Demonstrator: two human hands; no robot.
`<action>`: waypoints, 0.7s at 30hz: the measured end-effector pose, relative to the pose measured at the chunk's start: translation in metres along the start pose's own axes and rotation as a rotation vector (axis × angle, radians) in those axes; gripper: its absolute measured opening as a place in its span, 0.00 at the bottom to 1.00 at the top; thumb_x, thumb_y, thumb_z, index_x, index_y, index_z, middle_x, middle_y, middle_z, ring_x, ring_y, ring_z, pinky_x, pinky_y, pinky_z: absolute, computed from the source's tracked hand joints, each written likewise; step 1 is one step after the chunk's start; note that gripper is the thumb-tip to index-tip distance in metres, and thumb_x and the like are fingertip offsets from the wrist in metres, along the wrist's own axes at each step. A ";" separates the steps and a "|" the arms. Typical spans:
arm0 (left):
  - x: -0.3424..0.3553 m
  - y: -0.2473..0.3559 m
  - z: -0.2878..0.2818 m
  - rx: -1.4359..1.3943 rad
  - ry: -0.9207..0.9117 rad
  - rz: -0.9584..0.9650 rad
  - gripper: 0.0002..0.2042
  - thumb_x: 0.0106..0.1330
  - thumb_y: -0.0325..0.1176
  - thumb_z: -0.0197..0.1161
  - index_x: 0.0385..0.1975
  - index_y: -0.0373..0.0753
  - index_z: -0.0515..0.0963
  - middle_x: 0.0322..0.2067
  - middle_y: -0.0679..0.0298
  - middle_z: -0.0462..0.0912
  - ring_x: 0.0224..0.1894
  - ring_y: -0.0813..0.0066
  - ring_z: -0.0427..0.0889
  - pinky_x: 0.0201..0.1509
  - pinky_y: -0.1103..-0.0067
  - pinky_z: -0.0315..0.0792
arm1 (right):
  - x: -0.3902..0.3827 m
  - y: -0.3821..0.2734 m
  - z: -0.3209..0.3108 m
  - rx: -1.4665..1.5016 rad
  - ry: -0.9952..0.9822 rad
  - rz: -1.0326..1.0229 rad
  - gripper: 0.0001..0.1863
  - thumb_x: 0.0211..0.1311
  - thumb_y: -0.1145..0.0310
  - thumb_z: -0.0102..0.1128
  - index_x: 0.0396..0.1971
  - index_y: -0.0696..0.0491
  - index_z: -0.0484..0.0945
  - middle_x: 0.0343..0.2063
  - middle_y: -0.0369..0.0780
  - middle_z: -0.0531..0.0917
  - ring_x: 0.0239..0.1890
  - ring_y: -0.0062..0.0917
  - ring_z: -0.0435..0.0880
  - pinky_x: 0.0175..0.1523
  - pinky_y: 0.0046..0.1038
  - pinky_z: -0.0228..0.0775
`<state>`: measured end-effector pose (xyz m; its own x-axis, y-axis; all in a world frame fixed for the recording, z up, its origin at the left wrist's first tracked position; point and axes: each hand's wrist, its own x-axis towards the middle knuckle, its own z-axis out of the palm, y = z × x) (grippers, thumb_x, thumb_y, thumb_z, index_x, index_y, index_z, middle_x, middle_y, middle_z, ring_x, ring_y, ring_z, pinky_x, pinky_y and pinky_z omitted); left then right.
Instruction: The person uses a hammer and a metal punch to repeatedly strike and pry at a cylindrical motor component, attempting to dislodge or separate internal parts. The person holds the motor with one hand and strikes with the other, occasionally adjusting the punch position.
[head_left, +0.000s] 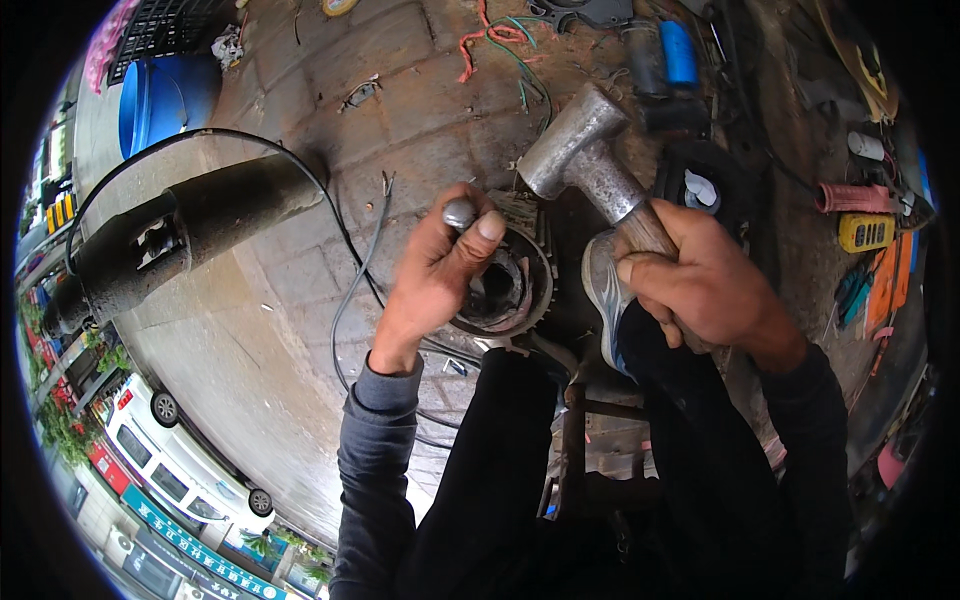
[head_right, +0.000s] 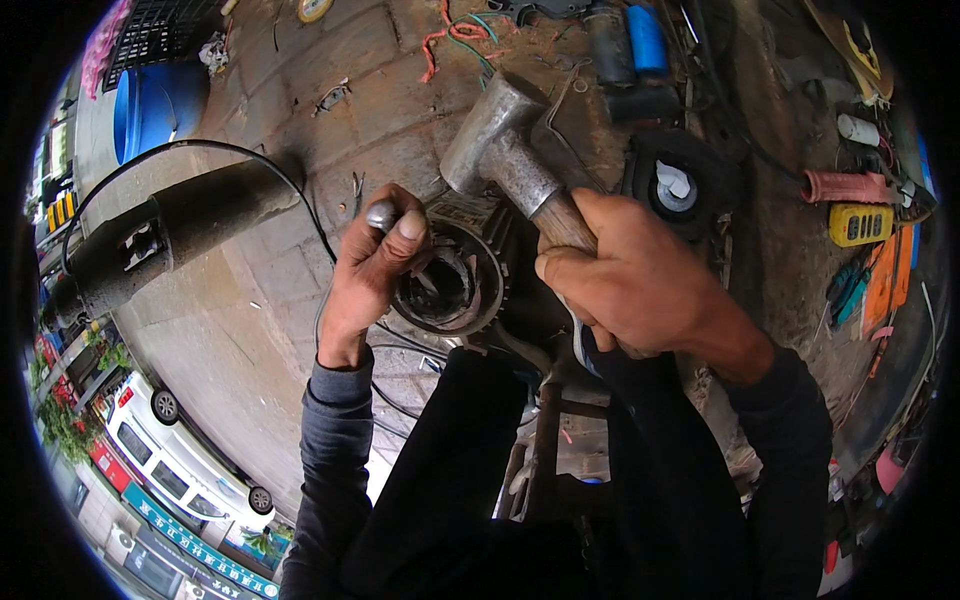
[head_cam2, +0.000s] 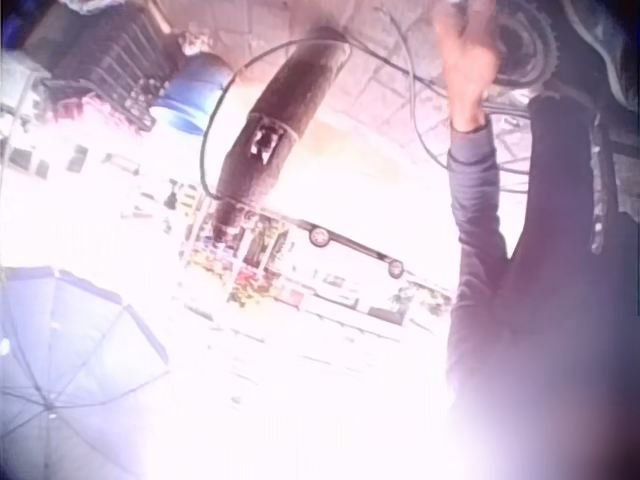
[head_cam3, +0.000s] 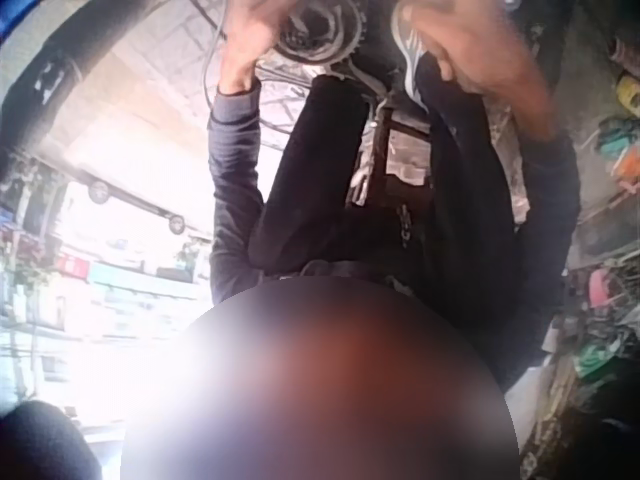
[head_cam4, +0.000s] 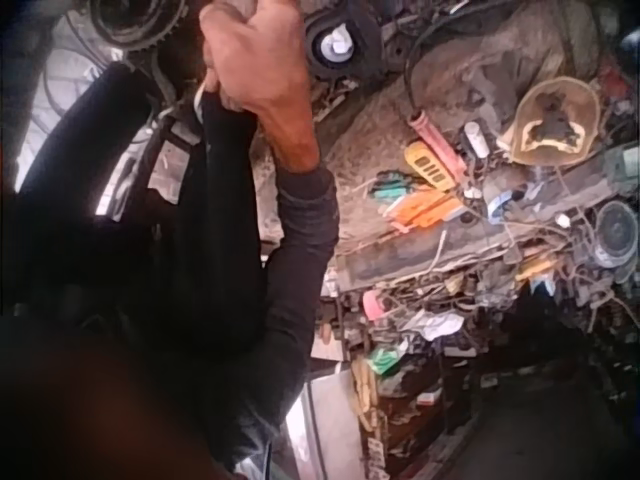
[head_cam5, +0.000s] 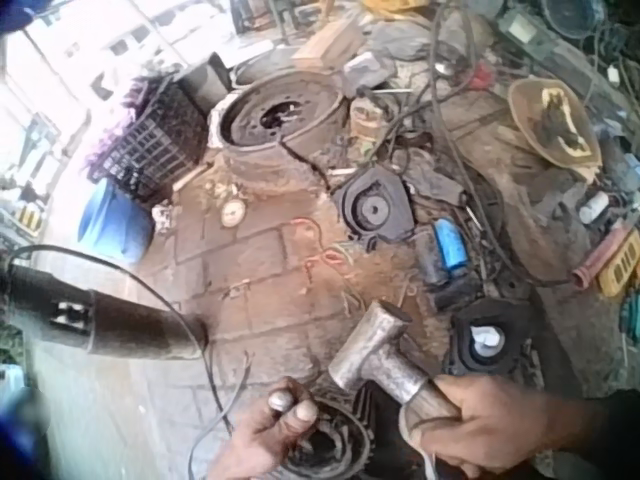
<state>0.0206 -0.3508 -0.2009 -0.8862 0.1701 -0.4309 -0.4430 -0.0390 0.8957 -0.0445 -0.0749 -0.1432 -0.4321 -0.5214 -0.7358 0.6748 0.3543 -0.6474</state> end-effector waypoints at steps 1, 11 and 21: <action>0.000 0.000 0.002 0.015 -0.014 0.005 0.12 0.79 0.42 0.60 0.39 0.39 0.72 0.29 0.73 0.71 0.32 0.84 0.69 0.36 0.84 0.65 | 0.000 -0.002 0.000 0.017 -0.024 -0.045 0.06 0.70 0.74 0.56 0.41 0.61 0.72 0.16 0.35 0.74 0.12 0.16 0.71 0.17 0.24 0.68; 0.001 -0.002 0.013 0.161 -0.031 0.113 0.14 0.79 0.43 0.61 0.37 0.39 0.71 0.29 0.75 0.66 0.32 0.86 0.63 0.36 0.85 0.60 | -0.038 -0.073 -0.008 -0.007 0.360 -0.437 0.16 0.70 0.65 0.60 0.50 0.60 0.76 0.17 0.32 0.75 0.13 0.15 0.72 0.16 0.20 0.66; -0.004 -0.003 0.018 0.224 0.029 0.128 0.17 0.77 0.43 0.63 0.53 0.35 0.76 0.33 0.59 0.80 0.36 0.74 0.75 0.46 0.73 0.73 | -0.004 -0.043 0.004 -0.635 -0.006 -0.225 0.07 0.64 0.71 0.60 0.39 0.57 0.76 0.21 0.37 0.77 0.21 0.21 0.76 0.27 0.29 0.68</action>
<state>0.0279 -0.3339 -0.2003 -0.9382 0.1491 -0.3123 -0.2886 0.1608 0.9438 -0.0692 -0.0912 -0.1113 -0.5161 -0.6398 -0.5694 0.0851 0.6233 -0.7774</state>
